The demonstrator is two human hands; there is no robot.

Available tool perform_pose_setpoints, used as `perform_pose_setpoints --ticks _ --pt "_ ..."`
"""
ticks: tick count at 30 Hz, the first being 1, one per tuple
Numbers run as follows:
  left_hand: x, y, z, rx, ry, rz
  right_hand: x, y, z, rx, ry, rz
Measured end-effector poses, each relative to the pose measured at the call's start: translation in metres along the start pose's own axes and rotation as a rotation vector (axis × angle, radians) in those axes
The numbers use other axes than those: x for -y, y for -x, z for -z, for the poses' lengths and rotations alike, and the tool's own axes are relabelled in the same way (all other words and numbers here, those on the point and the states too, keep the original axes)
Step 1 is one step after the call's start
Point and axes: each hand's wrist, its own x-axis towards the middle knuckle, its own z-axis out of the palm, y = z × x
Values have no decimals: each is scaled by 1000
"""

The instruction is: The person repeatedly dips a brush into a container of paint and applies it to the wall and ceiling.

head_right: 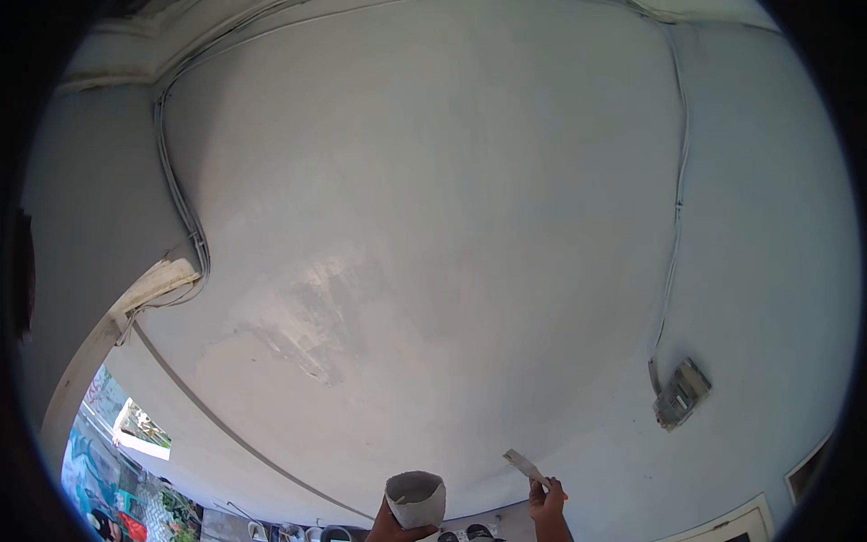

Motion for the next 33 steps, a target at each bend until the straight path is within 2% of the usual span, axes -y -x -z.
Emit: perform_pose_setpoints --ticks 6,9,15,18,21,25,28,30,33 --pt "-28 -20 -24 184 63 19 12 -3 13 28 -4 -2" --pt "-4 -23 -27 142 18 9 20 -11 11 50 20 32" --pt "6 -38 -44 169 12 -61 39 1 -3 100 -23 41" --pt "-23 -48 -51 224 -68 7 44 3 3 75 -46 53" --pt "5 -49 -52 209 -40 -10 49 -1 15 98 -43 52" --pt "3 -56 -58 195 -52 -34 52 12 17 81 -68 49" --pt "-7 -66 -56 261 -106 -32 52 14 20 81 -63 51" --pt "-18 -67 -56 251 -142 -59 50 4 28 183 -21 81" --pt "-18 -75 -50 258 -147 -64 50 10 17 211 39 96"
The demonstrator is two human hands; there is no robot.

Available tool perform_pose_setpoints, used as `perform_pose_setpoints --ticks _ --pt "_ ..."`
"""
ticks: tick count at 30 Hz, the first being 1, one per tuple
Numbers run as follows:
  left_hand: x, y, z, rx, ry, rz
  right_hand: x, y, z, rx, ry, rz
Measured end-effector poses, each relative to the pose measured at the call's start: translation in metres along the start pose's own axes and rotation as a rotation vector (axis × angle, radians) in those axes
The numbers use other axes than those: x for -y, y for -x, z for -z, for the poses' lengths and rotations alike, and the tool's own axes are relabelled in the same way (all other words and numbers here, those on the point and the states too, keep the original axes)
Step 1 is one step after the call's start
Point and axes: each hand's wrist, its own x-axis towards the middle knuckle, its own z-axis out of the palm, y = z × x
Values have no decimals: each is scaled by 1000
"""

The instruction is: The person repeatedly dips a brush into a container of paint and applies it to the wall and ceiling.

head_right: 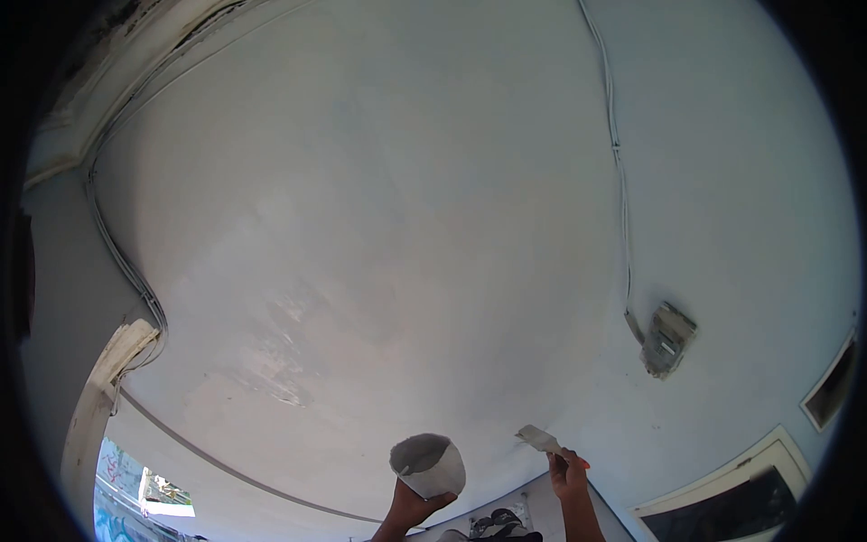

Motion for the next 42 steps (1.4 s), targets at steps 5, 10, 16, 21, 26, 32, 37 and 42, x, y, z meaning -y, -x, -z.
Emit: perform_pose_setpoints --ticks 5,10,16,21,26,32,37,42 --pt "3 -13 12 3 -3 -31 8 28 -38 126 108 71" --pt "5 -24 21 -48 -9 -99 32 71 -101 56 240 169" --pt "-16 -37 20 -39 -46 -124 73 138 -213 191 541 526" --pt "-30 -44 11 -45 -135 -158 109 196 -273 721 882 843" --pt "-34 -42 1 -50 -302 -228 123 250 -334 863 1209 885" --pt "-23 -41 -13 -27 -293 -298 122 267 -382 1250 1738 918" --pt "-13 -40 -25 4 -118 -329 102 274 -414 1427 1921 758" --pt "-31 -35 -29 26 -236 -354 79 264 -428 1517 2086 500"
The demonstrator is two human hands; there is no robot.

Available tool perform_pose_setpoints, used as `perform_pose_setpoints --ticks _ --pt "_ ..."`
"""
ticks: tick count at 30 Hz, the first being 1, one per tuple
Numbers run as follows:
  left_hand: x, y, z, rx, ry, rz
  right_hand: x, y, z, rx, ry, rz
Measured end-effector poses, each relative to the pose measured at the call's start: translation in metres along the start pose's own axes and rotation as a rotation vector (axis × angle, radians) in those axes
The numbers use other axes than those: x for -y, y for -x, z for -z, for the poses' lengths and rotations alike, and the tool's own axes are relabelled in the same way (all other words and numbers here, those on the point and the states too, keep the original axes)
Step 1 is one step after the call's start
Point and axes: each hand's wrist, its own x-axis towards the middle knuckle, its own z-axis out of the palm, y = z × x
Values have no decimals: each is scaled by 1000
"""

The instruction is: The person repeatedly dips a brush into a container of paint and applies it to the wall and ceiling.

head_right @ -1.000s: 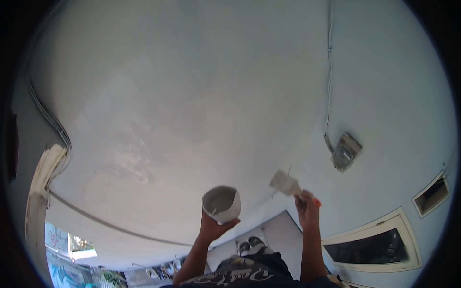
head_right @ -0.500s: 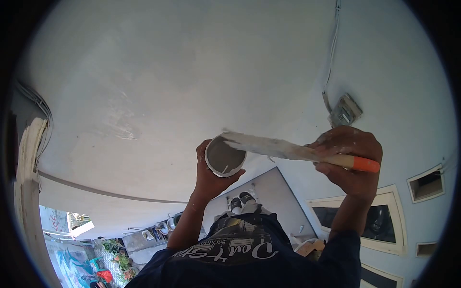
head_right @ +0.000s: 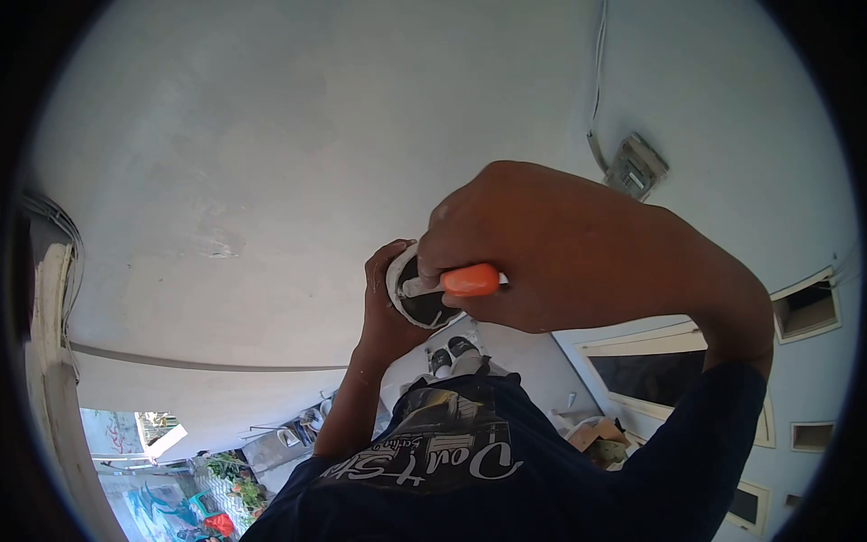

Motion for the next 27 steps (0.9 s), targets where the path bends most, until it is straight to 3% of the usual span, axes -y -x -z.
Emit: perform_pose_setpoints --ticks 5,10,13,20,23,25,27 --pt "-6 1 3 4 -9 10 -6 -15 -11 159 -9 -146" --pt "5 5 7 22 53 49 -7 -9 3 -72 11 115" --pt "-3 3 12 19 47 102 -2 -6 11 -166 0 137" --pt "-18 -4 22 -6 94 120 4 -7 22 -172 10 92" --pt "-23 -5 23 -25 117 116 -6 3 31 -238 21 -24" --pt "-27 -6 24 -55 158 129 -30 15 20 -562 -588 -243" --pt "-34 -9 27 -90 231 118 -61 26 6 -697 -955 -251"
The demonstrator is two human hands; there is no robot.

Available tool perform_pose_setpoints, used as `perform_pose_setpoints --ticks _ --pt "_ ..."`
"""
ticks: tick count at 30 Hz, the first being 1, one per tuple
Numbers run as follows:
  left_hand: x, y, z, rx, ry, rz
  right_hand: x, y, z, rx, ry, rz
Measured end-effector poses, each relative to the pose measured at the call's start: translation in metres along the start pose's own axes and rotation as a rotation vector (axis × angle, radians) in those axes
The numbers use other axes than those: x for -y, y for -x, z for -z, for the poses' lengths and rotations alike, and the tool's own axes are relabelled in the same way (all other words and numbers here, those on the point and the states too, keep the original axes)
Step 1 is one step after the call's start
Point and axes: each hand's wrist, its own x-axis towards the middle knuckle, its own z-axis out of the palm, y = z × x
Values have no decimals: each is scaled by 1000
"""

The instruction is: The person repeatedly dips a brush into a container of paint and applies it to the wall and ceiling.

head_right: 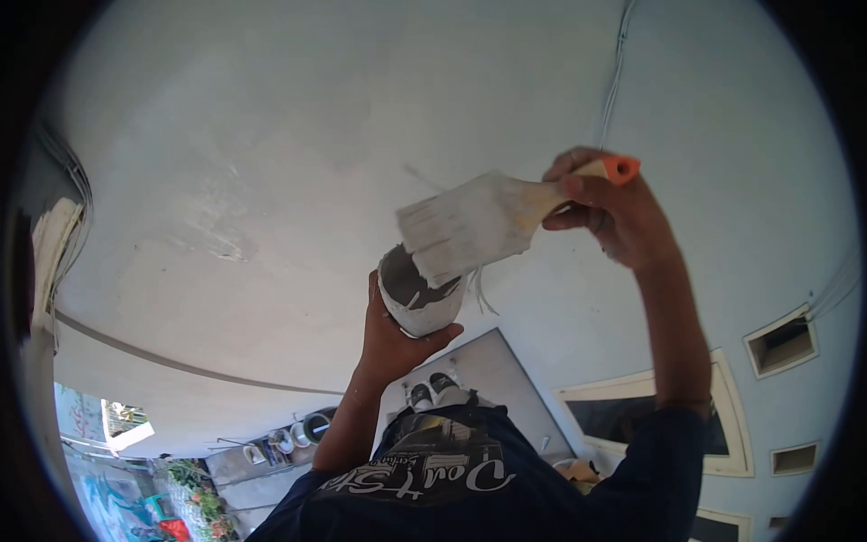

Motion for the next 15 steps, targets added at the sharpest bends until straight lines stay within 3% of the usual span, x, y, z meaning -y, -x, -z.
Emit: perform_pose_setpoints --ticks 3,6,7,10,12,13,15 --pt "-9 -2 4 8 -14 -7 -60 6 35 -19 -505 -20" --pt "-9 -4 3 13 -6 -32 -110 14 45 -141 -744 83" --pt "-9 -3 2 19 -20 -13 -103 15 36 -103 -850 -5" --pt "2 2 3 37 0 -18 -104 -2 25 -67 -891 97" --pt "12 9 4 42 17 13 -91 -32 26 -262 -858 225" --pt "19 12 6 25 -49 -6 -72 -51 24 -224 -861 282" --pt "19 21 13 25 -62 42 -32 -73 20 -383 -686 441"
